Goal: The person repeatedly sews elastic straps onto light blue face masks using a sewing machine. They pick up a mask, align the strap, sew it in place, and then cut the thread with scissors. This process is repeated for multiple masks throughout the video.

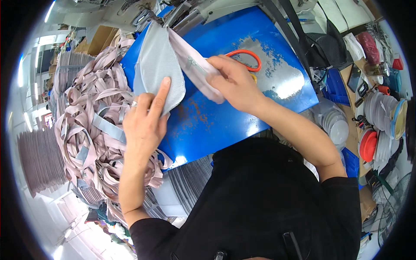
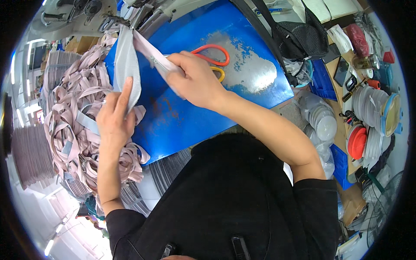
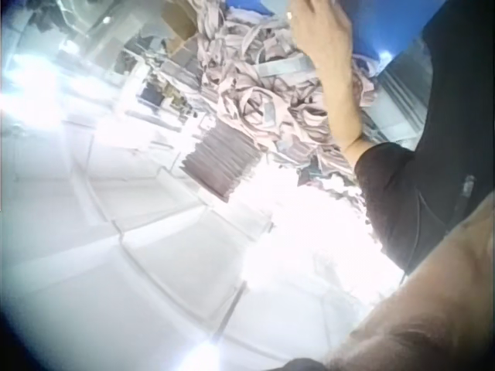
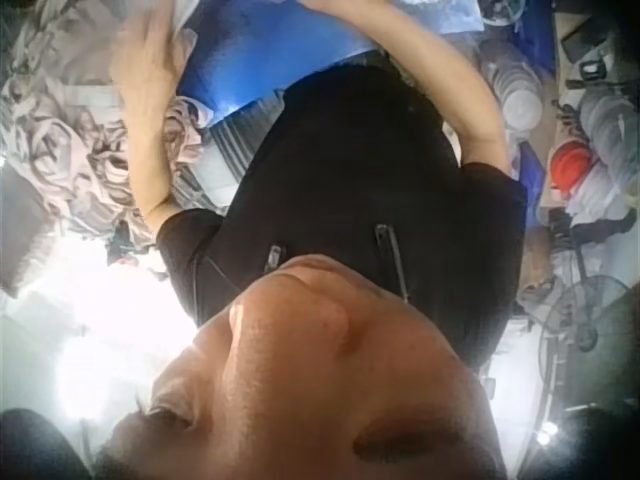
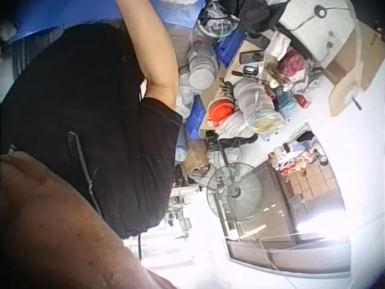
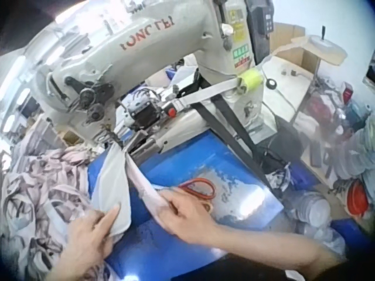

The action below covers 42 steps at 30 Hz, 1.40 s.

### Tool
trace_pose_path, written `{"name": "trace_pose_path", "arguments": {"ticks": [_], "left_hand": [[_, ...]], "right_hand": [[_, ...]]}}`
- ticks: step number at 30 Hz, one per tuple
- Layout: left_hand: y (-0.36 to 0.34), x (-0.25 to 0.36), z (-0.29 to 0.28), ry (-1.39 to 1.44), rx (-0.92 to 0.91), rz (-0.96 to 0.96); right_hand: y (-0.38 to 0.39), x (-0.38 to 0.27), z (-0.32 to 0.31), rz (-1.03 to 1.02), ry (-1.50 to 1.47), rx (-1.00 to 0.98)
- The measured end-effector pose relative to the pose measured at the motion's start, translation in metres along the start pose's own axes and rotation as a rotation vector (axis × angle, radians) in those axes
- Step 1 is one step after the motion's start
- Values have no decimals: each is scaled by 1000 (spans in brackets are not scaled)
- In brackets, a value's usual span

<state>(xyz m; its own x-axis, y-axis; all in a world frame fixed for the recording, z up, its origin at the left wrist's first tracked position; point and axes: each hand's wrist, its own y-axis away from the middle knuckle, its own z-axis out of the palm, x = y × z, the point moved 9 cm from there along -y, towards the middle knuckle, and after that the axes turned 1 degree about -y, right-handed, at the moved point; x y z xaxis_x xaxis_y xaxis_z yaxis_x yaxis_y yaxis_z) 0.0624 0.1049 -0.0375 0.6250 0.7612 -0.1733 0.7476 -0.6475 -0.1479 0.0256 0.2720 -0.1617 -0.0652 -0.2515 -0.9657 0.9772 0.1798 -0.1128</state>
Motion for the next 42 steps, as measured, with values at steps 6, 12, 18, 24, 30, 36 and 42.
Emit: {"name": "trace_pose_path", "arguments": {"ticks": [6, 12, 18, 24, 30, 36, 42], "left_hand": [[-16, 18, -33, -267, -155, 160], [-28, 24, -39, -198, -213, 223], [-51, 0, -37, -206, -260, 244], [-78, -29, -34, -220, -286, 269], [-101, -55, -33, -258, -223, 324], [-108, -54, -29, -330, -246, 313], [-107, -46, -22, -313, -244, 226]], "right_hand": [[14, -22, -8, -37, 387, 34], [13, -15, 11, 141, -98, -72], [-24, -17, 19, 95, -266, -53], [-64, -8, 23, 154, -246, -69], [-104, 1, 32, 94, -365, -29], [-107, 5, 32, 131, -391, -16], [-108, 8, 33, 87, -367, -9]]}}
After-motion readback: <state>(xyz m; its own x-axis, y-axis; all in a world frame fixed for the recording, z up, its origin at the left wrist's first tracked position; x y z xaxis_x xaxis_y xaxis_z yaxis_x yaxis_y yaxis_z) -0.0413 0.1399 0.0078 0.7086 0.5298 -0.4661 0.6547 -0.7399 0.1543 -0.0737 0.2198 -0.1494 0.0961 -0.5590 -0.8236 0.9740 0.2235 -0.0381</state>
